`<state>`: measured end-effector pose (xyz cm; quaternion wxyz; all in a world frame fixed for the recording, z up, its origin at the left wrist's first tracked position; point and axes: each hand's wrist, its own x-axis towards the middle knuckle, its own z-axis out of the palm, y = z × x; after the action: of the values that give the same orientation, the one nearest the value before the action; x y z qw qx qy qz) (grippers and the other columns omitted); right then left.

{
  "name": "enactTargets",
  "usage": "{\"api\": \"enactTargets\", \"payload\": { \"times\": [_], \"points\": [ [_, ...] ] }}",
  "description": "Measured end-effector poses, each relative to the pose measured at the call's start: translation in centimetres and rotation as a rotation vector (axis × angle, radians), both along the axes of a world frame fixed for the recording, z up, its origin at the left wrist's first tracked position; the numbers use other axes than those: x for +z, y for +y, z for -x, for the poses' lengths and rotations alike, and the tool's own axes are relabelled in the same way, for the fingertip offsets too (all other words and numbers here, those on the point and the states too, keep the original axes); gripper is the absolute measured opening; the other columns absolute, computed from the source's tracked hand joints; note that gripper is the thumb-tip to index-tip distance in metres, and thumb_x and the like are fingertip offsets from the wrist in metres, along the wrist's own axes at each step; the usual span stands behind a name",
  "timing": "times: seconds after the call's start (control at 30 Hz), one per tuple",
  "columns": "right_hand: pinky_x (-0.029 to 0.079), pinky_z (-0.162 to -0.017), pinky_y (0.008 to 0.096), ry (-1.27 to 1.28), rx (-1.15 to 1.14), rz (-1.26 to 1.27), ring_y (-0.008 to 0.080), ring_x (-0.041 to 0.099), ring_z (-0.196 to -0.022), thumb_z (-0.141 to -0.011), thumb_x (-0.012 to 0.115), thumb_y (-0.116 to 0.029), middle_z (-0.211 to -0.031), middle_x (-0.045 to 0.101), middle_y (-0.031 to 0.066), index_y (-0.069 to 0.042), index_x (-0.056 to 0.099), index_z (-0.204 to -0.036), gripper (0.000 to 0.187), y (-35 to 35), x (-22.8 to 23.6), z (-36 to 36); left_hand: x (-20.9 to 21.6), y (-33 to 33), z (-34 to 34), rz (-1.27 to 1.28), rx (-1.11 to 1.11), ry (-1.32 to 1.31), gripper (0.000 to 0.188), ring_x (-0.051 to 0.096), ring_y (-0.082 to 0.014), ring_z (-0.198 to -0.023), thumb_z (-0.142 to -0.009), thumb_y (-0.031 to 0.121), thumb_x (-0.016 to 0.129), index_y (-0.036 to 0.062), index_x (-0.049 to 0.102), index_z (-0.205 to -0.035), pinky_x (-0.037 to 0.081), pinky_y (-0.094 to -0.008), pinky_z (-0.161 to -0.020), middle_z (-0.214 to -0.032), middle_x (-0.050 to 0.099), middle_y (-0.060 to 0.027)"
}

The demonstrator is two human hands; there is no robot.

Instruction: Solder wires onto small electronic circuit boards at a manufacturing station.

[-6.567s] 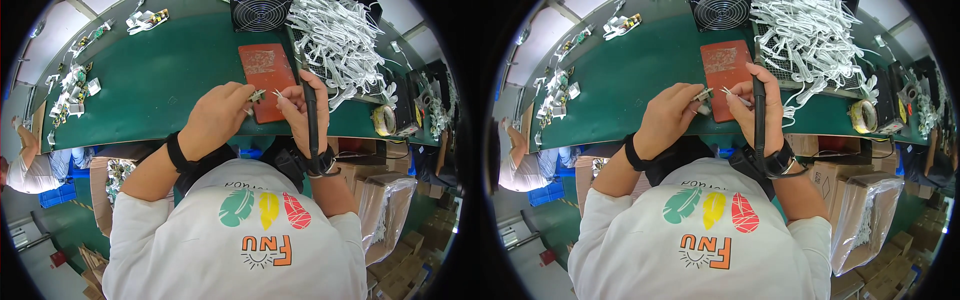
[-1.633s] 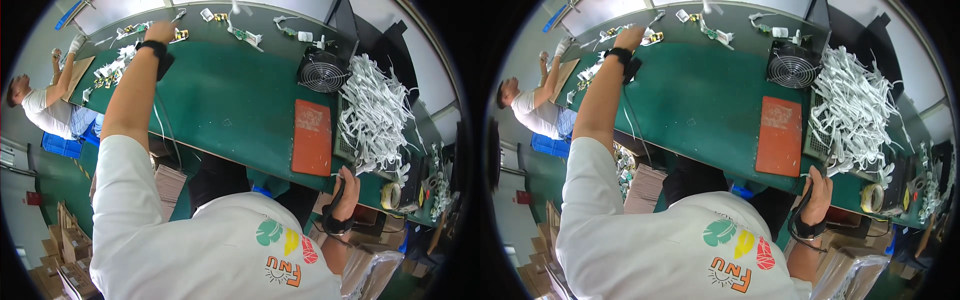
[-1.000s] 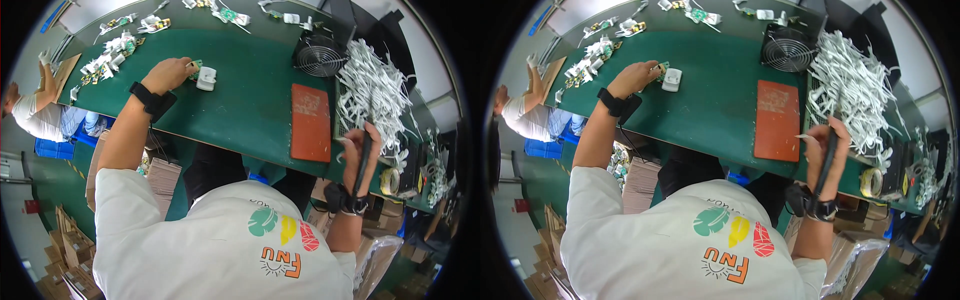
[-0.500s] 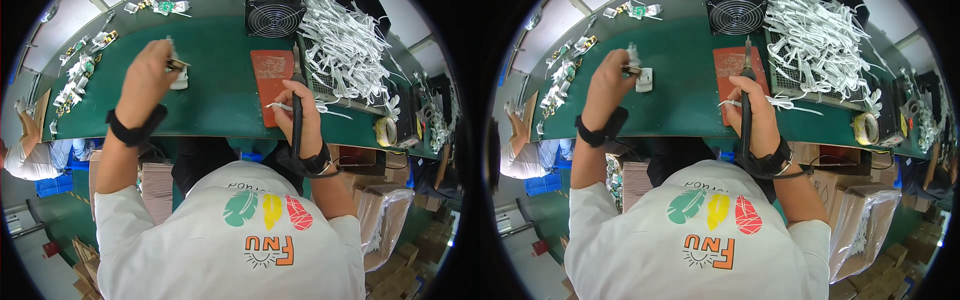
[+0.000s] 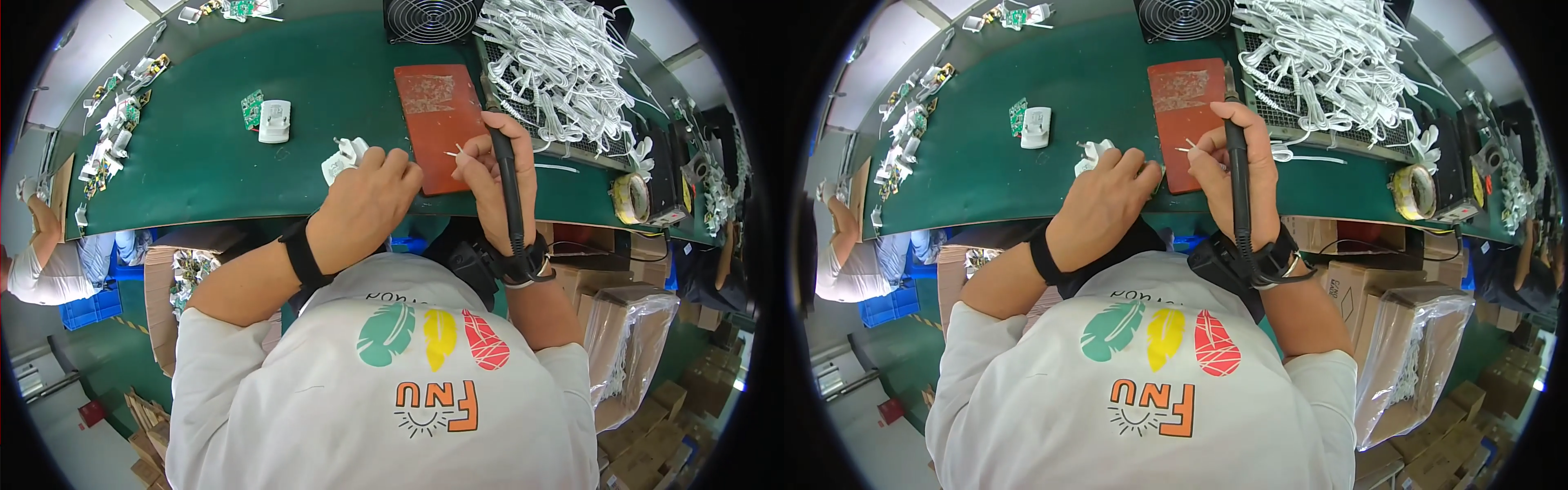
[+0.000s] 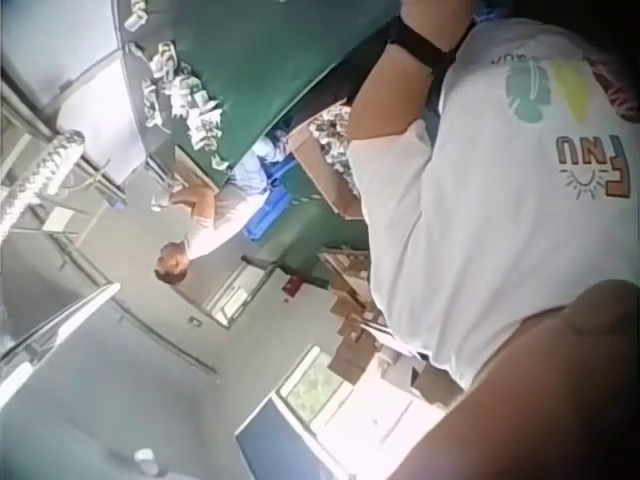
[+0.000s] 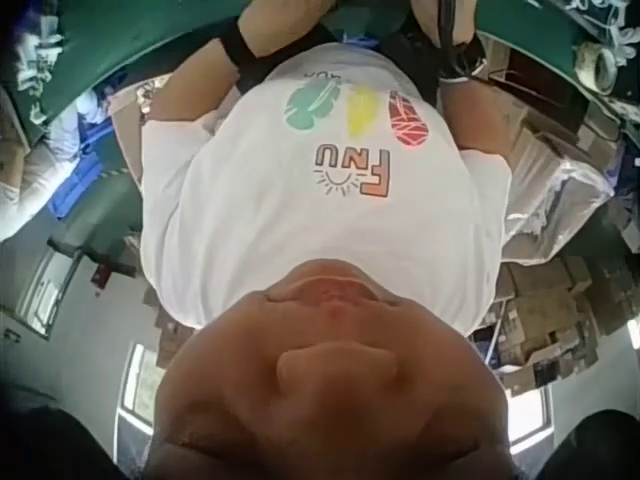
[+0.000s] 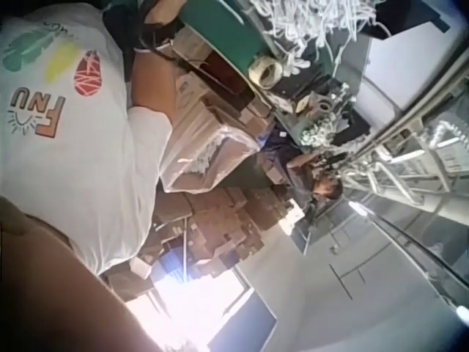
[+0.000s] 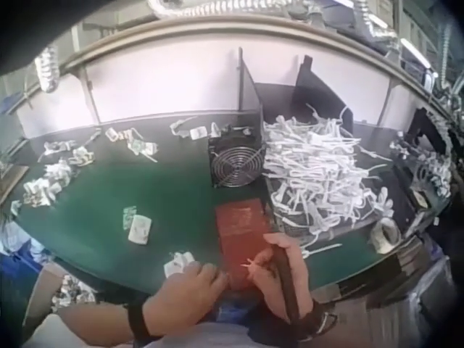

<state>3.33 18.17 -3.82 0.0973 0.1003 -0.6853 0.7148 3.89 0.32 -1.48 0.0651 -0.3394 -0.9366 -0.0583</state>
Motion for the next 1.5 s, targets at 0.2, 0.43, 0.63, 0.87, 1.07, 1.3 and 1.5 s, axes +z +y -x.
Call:
{"api": "enactTargets", "payload": {
  "times": [0.2, 0.43, 0.63, 0.87, 1.07, 1.3, 1.5],
  "points": [
    [0.047, -0.068, 0.0210, -0.065, 0.017, -0.023, 0.0095, 0.057, -0.075, -0.082, 0.059, 0.003, -0.084, 0.060, 0.0067, -0.004, 0.041, -0.121, 0.044, 0.3, 1.1, -0.6, 0.3, -0.2, 0.9, -0.385, -0.108, -0.058, 0.036, 0.054, -0.0210, -0.075, -0.068, 0.001, 0.066, 0.0048, 0.055, -0.101, 0.046, -0.0292, -0.054, -0.091, 0.052, -0.0082],
    [0.047, -0.068, 0.0216, 0.000, 0.012, -0.068, 0.0105, 0.058, -0.075, -0.084, 0.059, -0.001, -0.086, 0.062, 0.0085, -0.004, 0.042, -0.121, 0.041, 0.6, 0.9, -0.9, 0.2, 1.4, 1.5, -0.786, -0.118, -0.113, 0.021, 0.056, -0.0260, -0.071, -0.072, -0.002, 0.062, 0.0041, 0.059, -0.091, 0.046, -0.0321, -0.057, -0.081, 0.052, -0.0108],
    [0.047, -0.066, 0.0213, -0.034, -0.011, 0.113, 0.0099, 0.058, -0.074, -0.085, 0.059, -0.005, -0.088, 0.062, 0.0089, -0.004, 0.041, -0.121, 0.040, 0.4, 0.8, -1.2, -0.6, 2.0, 1.4, -0.949, -0.008, -0.349, 0.008, 0.050, -0.0148, -0.067, -0.080, 0.005, 0.060, 0.0028, 0.059, -0.088, 0.040, -0.0230, -0.059, -0.078, 0.053, -0.0049],
    [0.045, -0.063, 0.0194, 0.018, -0.042, 0.046, 0.0081, 0.055, -0.073, -0.083, 0.059, 0.001, -0.086, 0.060, 0.0063, -0.004, 0.041, -0.121, 0.043, -0.2, 0.5, -1.4, -0.9, 2.0, 1.9, -1.178, 0.176, -0.775, 0.009, 0.052, -0.0209, -0.068, -0.081, 0.008, 0.060, 0.0014, 0.058, -0.087, 0.042, -0.0269, -0.060, -0.077, 0.052, -0.0085],
    [0.043, -0.061, 0.0181, 0.085, -0.079, -0.063, 0.0059, 0.052, -0.070, -0.080, 0.056, 0.007, -0.081, 0.057, 0.0032, -0.004, 0.043, -0.120, 0.044, 0.3, 0.5, -1.0, 0.4, -0.1, 1.5, -0.554, -0.059, -0.086, 0.022, 0.054, -0.0218, -0.072, -0.074, 0.012, 0.065, 0.0027, 0.058, -0.092, 0.044, -0.0298, -0.058, -0.082, 0.052, -0.0069],
    [0.041, -0.060, 0.0179, 0.070, -0.156, -0.123, 0.0035, 0.049, -0.067, -0.077, 0.056, 0.007, -0.076, 0.055, 0.0009, -0.006, 0.045, -0.119, 0.045, 0.0, 1.4, -1.1, -0.8, -0.9, 1.4, -0.229, -0.115, 0.080, 0.026, 0.053, -0.0224, -0.069, -0.071, 0.010, 0.067, 0.0054, 0.060, -0.095, 0.044, -0.0323, -0.058, -0.083, 0.054, -0.0074],
    [0.042, -0.061, 0.0180, 0.107, -0.203, -0.147, 0.0037, 0.049, -0.067, -0.076, 0.057, 0.006, -0.074, 0.055, 0.0004, -0.007, 0.044, -0.118, 0.046, -0.5, 1.8, -1.2, 0.5, 0.1, 1.5, -0.713, -0.062, 0.007, 0.017, 0.051, -0.0227, -0.065, -0.072, 0.009, 0.067, 0.0066, 0.063, -0.088, 0.043, -0.0323, -0.057, -0.074, 0.057, -0.0063]
  ]
}}
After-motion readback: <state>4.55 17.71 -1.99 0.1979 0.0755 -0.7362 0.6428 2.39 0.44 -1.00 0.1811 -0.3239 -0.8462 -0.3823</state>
